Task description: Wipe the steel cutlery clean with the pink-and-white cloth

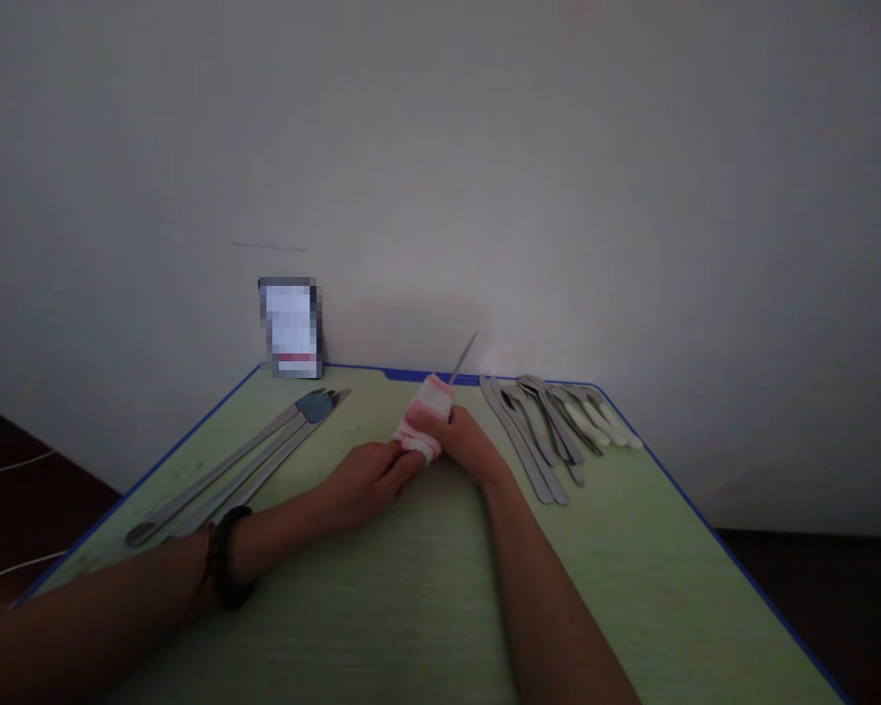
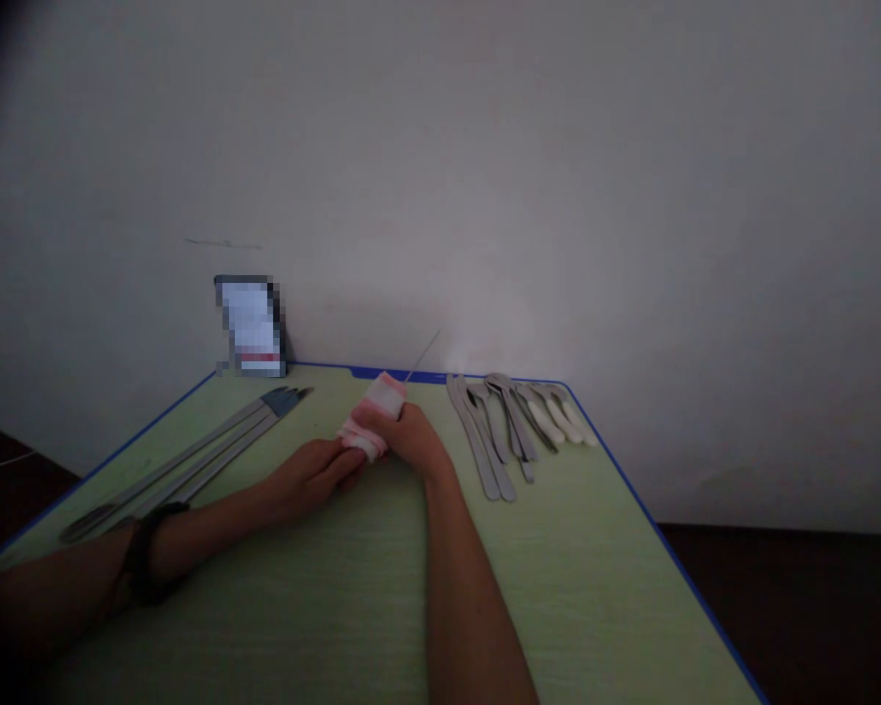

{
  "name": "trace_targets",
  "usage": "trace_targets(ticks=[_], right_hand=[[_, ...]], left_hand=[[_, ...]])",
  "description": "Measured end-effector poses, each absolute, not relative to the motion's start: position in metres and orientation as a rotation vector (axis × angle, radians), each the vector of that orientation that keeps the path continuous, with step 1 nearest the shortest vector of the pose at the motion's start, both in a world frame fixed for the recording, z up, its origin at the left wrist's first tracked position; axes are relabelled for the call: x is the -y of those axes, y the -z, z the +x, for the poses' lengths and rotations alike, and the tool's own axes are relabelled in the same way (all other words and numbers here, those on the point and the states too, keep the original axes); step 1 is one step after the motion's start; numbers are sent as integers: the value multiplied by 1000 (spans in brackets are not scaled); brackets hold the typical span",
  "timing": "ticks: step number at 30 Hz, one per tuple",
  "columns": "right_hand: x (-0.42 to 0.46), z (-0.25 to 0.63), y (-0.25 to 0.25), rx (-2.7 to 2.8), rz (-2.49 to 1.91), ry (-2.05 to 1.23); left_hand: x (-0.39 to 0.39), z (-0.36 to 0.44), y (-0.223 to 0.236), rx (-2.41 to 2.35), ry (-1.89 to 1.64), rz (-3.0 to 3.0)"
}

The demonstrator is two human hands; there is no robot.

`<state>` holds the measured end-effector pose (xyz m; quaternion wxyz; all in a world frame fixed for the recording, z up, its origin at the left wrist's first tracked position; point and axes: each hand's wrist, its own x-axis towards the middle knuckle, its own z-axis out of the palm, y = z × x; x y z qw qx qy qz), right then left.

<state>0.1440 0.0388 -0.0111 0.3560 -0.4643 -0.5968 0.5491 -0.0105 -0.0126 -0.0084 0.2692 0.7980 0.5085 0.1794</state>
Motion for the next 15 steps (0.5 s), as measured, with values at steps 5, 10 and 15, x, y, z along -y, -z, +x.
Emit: trace_targets(ticks=[5, 10, 15], right_hand=[[-38, 143, 11, 1590, -1224, -1381], [-39, 140, 12, 1527, -1252, -1334], [-38, 139, 10, 1522, -1243, -1350]], left_hand=[[13, -9, 8, -1428, -425, 2188], [13, -8, 7, -1386, -425, 2224], [14, -8, 4, -1368, -426, 2236]])
